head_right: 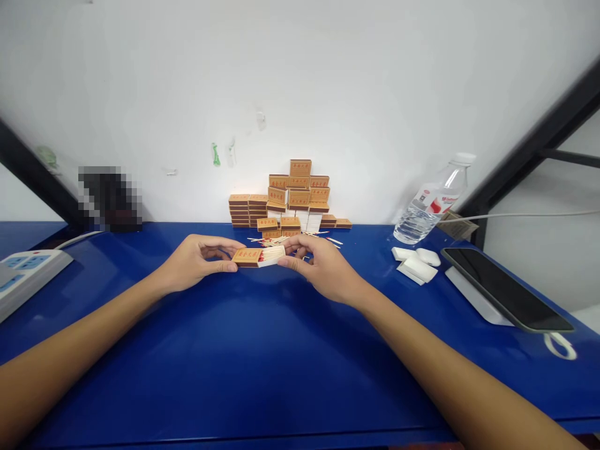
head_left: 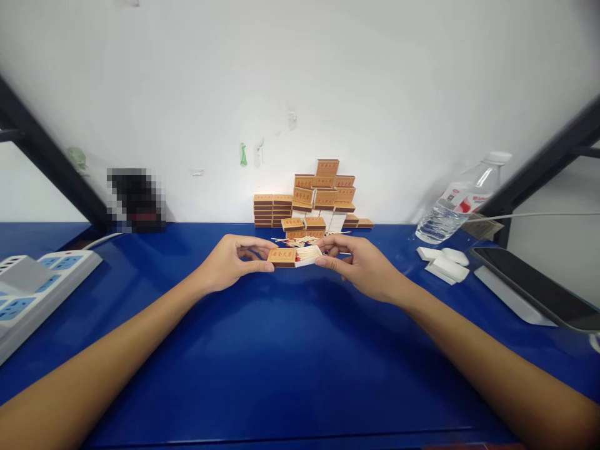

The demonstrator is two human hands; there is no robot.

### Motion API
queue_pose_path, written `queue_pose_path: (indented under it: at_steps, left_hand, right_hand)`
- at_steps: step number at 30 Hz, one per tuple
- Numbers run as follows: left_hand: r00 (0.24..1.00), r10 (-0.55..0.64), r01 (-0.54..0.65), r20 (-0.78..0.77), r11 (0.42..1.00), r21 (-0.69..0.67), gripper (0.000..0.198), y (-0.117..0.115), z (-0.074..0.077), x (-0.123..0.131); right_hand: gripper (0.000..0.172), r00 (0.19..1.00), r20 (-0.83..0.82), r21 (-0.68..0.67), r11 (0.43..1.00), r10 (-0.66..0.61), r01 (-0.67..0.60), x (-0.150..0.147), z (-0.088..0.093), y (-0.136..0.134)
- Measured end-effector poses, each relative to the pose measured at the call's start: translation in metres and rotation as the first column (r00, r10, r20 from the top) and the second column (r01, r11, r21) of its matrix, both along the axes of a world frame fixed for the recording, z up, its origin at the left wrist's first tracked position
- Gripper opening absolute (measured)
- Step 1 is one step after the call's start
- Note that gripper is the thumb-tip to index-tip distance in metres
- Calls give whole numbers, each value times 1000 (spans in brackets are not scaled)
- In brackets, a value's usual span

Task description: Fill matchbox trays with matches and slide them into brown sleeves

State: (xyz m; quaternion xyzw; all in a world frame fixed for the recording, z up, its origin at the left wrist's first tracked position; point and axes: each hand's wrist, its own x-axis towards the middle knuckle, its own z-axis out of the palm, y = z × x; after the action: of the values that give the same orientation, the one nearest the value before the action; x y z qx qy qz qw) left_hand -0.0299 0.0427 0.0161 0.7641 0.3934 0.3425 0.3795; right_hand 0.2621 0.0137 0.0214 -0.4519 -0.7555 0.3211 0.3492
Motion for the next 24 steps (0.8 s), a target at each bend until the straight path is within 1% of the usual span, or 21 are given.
queue_pose_path:
  at_steps: [5,12,15,20,24]
  left_hand:
    - [1000,10,-10,-7,1000,9,43,-1,1,0]
    - [1000,19,-19,7,1000,6,41,-2,4,0]
    - [1000,26,-26,10,1000,8,40,-3,4,1]
    - [1000,18,-18,-6,1000,21,39,-4,1,3]
    - [998,57,-58,14,998,30,40,-4,-1,4]
  right_hand:
    - [38,999,-15,-20,999,-41,41,0,-4,0]
    - [41,998,-41,-4,999,-48,48,0,-7,1]
    - [42,996,-50,23,997,-72,74,-2,-7,1]
    - [44,997,-67,-96,995,-40,34,-5,-4,-2]
    - [46,988,-130,-100,993,-81,68,-8,-4,-5]
